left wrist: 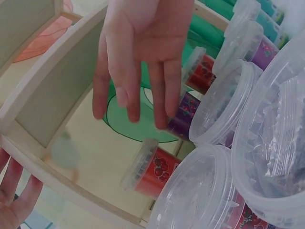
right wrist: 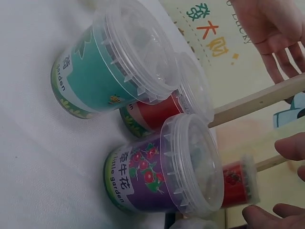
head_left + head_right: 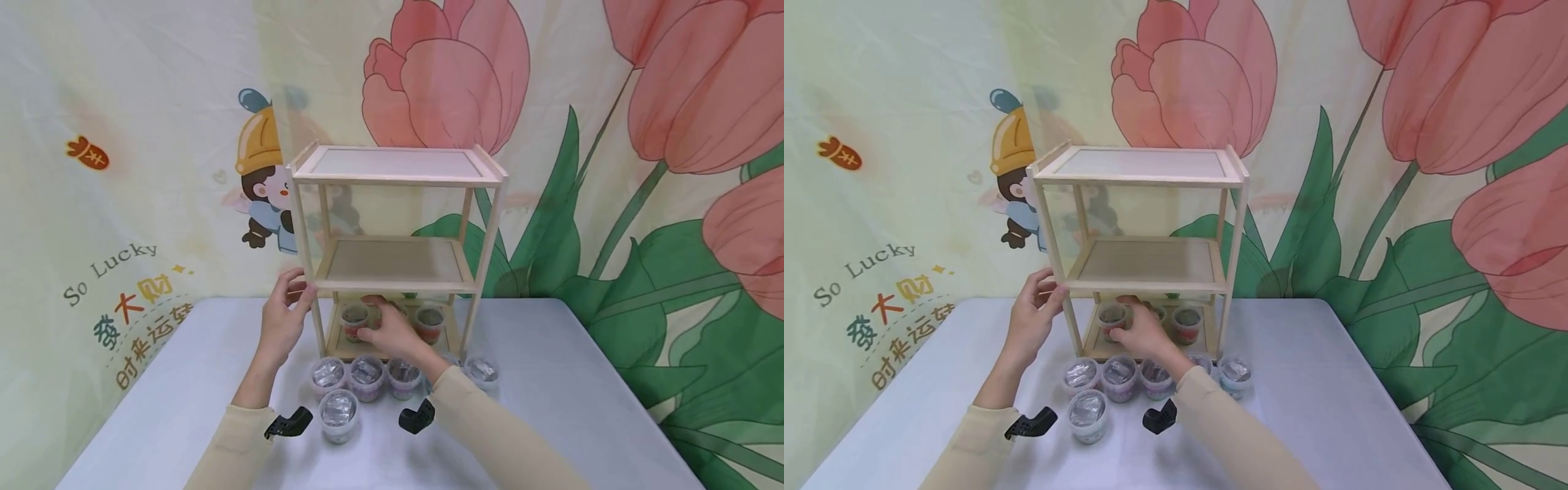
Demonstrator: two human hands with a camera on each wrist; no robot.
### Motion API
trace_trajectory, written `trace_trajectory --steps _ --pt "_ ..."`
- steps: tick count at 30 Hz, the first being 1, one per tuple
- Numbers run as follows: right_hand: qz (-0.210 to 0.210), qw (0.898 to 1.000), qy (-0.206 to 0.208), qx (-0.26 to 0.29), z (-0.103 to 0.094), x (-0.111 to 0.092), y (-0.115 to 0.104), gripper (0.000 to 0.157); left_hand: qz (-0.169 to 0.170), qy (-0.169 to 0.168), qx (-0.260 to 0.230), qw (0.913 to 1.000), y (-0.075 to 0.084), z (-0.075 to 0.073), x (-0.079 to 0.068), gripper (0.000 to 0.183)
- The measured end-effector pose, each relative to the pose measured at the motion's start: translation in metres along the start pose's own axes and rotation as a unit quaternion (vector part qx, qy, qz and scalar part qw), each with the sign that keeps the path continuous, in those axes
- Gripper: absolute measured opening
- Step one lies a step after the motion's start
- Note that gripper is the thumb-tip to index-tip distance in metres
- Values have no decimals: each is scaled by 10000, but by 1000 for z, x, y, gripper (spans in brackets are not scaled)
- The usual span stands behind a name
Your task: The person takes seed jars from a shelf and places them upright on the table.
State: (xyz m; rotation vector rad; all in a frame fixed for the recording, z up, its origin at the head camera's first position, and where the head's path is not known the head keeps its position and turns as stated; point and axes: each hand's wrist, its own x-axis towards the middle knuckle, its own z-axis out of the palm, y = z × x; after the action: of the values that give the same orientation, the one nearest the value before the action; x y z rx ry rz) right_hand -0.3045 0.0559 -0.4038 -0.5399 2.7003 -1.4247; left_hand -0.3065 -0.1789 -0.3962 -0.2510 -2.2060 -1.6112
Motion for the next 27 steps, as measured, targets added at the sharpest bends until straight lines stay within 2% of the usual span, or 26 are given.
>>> trace_trajectory --steps 11,22,27 --pt "-292 9989 -152 -327 22 18 7 67 -33 24 59 10000 1 0 -1 48" --pt "-159 9978 -48 -644 39 22 10 71 -44 35 35 10000 0 -1 -2 48" --pt "-119 9975 -33 -690 42 25 14 66 -28 38 29 10000 0 0 0 48"
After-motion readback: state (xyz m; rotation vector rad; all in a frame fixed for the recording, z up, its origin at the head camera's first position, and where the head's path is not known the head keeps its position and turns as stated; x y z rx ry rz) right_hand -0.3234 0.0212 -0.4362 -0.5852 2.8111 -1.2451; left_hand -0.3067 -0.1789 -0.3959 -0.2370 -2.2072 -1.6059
